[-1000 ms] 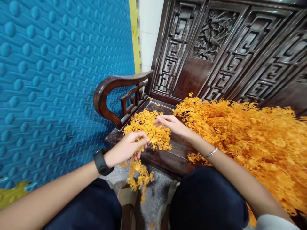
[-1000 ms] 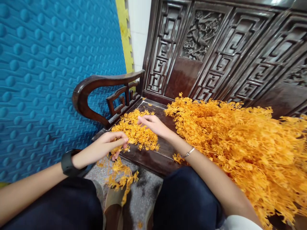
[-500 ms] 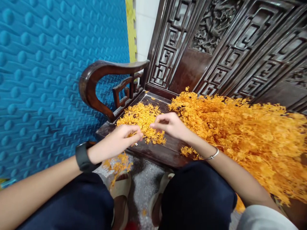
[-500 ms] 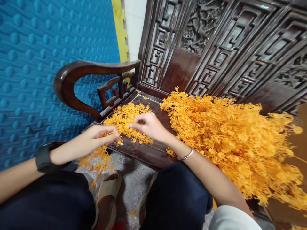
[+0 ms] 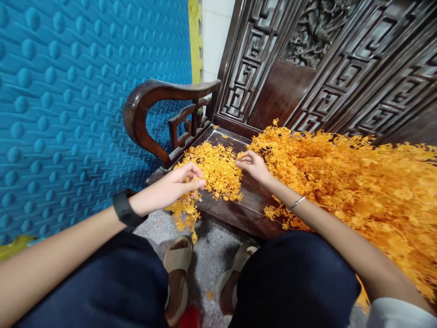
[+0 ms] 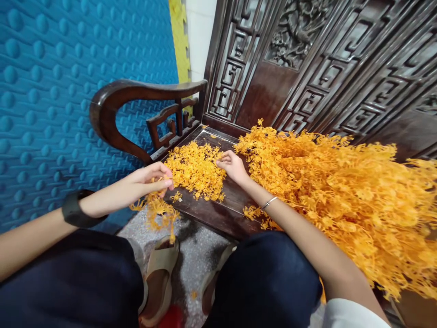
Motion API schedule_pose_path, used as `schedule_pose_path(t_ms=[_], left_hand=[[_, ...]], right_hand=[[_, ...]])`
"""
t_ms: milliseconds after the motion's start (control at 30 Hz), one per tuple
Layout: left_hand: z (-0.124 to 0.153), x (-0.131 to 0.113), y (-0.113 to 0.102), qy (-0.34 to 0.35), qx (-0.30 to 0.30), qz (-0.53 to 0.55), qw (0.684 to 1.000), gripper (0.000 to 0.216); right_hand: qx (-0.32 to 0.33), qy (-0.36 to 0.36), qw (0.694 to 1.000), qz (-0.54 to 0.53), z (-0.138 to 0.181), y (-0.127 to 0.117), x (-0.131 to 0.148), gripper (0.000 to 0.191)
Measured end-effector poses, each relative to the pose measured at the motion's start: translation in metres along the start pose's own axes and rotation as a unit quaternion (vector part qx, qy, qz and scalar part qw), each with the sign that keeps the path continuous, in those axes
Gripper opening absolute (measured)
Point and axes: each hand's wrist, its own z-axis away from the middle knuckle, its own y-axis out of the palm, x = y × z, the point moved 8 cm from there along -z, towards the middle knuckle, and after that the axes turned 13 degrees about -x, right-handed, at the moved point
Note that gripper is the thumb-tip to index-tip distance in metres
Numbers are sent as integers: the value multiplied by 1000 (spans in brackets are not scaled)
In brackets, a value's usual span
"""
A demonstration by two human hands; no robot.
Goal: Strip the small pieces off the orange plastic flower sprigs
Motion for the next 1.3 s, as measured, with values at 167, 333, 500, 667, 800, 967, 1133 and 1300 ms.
schedule_pose_path(t_ms=[167, 333, 500, 667, 800, 967, 1133, 1300], left_hand=[[-9, -1, 3, 11, -13, -34, 999, 26], [-9, -7, 10, 15, 0, -49, 999, 27], [-7, -5, 17, -29, 12, -49, 998, 30], [-10, -2, 17, -50, 13, -19, 998, 29], [-10, -1, 14, -73, -1, 11, 997, 31], [-11, -7, 12, -43, -7, 15, 999, 36], [-13, -7, 8, -30, -18, -14, 999, 37], [-12, -8, 9, 8, 6, -104, 995, 28]], right_hand=[[56, -74, 987, 129, 0, 16, 11, 24], [68, -57, 991, 96, 14, 27, 35, 28], [254, -110, 961, 16, 74, 55, 101, 30], [304, -206, 925, 98, 102, 62, 126, 13], [258, -185, 944, 89, 88, 57, 112, 13], [225, -185, 955, 48, 78, 50, 103, 11], [210, -198, 956, 63, 75, 47, 105, 8], [239, -251, 935, 78, 87, 54, 120, 18]])
